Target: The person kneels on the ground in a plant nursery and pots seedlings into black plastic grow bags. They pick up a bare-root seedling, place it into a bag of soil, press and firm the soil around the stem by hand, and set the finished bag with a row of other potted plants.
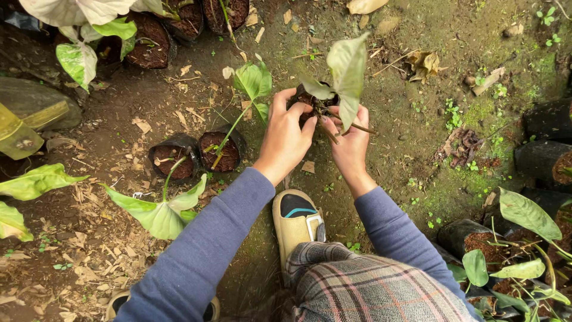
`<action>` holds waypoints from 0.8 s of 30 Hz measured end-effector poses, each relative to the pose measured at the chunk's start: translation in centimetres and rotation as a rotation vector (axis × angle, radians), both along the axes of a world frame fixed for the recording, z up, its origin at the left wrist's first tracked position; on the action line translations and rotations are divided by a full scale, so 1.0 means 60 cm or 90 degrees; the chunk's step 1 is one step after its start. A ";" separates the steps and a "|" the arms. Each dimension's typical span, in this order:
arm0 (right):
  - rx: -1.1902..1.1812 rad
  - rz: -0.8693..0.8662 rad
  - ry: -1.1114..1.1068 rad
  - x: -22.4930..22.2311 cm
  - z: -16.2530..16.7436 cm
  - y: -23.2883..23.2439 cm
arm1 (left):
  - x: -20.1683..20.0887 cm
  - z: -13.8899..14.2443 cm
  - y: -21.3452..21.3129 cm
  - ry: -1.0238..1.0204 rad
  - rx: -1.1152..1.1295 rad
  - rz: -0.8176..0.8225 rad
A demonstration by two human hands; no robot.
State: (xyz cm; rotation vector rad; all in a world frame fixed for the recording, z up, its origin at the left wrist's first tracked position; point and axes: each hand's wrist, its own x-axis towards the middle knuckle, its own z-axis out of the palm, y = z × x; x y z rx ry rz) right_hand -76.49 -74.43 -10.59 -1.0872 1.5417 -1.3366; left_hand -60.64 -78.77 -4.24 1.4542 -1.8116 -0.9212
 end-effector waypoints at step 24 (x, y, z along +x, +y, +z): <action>0.117 -0.065 -0.201 0.010 0.028 -0.003 | -0.003 0.020 -0.004 -0.062 -0.059 -0.049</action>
